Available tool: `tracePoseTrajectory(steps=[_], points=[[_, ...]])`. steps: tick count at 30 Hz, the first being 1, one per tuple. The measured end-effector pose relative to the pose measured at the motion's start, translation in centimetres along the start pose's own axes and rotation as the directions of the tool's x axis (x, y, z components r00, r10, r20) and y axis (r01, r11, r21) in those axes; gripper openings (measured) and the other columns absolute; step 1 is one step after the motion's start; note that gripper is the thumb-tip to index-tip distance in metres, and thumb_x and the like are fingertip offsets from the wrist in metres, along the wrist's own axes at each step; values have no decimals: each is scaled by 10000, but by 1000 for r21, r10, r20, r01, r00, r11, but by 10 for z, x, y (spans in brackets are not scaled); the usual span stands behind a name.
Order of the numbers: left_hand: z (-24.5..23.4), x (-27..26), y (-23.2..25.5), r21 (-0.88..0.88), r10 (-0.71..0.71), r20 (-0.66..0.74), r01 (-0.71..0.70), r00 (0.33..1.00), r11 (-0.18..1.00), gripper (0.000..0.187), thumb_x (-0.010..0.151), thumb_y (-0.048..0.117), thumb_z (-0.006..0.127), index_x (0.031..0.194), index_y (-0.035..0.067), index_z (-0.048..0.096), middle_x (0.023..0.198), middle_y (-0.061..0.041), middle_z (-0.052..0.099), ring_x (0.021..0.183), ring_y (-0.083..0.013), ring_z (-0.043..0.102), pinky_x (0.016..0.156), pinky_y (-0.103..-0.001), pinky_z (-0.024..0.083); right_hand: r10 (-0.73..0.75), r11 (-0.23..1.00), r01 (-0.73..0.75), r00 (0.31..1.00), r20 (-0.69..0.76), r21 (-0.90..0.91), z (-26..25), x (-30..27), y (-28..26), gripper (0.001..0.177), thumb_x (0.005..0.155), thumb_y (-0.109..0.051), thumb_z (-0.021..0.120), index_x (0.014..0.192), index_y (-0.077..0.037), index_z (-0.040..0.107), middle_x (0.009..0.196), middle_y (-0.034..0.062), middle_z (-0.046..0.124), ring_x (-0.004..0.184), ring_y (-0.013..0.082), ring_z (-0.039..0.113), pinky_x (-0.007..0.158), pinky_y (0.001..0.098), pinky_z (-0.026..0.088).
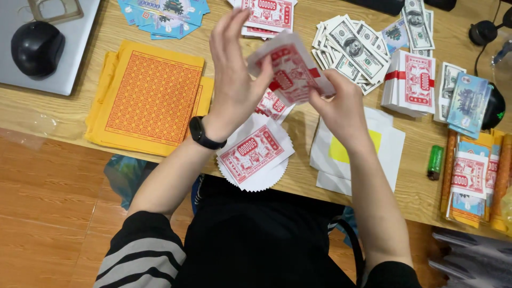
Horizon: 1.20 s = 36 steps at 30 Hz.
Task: Sorting and marking stacks of ritual paper money at a desk
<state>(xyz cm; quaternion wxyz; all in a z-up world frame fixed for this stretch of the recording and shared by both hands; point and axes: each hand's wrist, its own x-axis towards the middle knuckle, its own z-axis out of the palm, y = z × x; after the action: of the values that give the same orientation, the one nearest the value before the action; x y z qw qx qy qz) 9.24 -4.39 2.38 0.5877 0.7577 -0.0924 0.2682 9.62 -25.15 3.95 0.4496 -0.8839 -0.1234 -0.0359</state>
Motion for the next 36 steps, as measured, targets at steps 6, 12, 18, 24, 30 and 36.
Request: tracePoseTrajectory(steps=[6, 12, 18, 24, 30, 36], points=[[16, 14, 15, 468, 463, 471, -657, 751, 591, 337, 930, 294, 719, 1190, 114, 605, 1113, -62, 620, 1118, -273, 560, 1103, -556, 245, -489, 732, 524, 849, 200, -436, -18, 17, -13, 102, 869, 13, 712, 952, -37, 680, 877, 77, 645, 777, 264, 584, 680, 386, 423], [18, 23, -15, 108, 122, 328, -165, 937, 980, 70, 890, 82, 562, 927, 81, 622, 755, -54, 668, 612, -206, 596, 551, -351, 399, -217, 974, 206, 968, -125, -92, -6, 12, 2, 377, 972, -101, 649, 1310, -73, 484, 1138, 119, 661, 1071, 222, 641, 881, 359, 506], [23, 14, -75, 1, -396, 332, 419, 856, 908, 354, 881, 127, 617, 1227, 67, 571, 1021, -75, 734, 751, -129, 712, 544, -258, 538, 595, 525, -541, 785, 171, 657, 25, -3, 26, 685, 814, -184, 579, 1450, -67, 356, 1350, 187, 565, 1216, 295, 621, 1000, 339, 498], [33, -7, -86, 502, -196, 410, -41, 891, 864, 764, 791, 141, 765, 1376, -165, 379, 1084, -293, 553, 1050, -472, 559, 918, -507, 475, 480, 316, -484, 823, 302, 816, 32, -14, 19, 820, 898, -173, 542, 1502, 52, 35, 1506, 408, 147, 1405, 538, 255, 1008, 719, 340], [41, -10, -96, 550, -255, 433, -29, 865, 835, 890, 710, 142, 809, 1418, -135, 347, 1130, -267, 507, 1071, -451, 516, 923, -492, 475, 573, 342, -586, 750, 332, 735, 60, 7, 62, 555, 896, -308, 647, 1316, -25, 422, 1036, 121, 600, 791, 185, 638, 571, 341, 537], [38, -7, -85, 483, -274, 403, 51, 873, 874, 871, 727, 126, 811, 1426, -120, 353, 1163, -273, 487, 1105, -475, 500, 946, -507, 452, 412, 895, -429, 901, 136, 125, 83, 41, 89, 430, 740, -366, 788, 1065, -96, 710, 851, 78, 715, 750, 191, 701, 559, 346, 583]])
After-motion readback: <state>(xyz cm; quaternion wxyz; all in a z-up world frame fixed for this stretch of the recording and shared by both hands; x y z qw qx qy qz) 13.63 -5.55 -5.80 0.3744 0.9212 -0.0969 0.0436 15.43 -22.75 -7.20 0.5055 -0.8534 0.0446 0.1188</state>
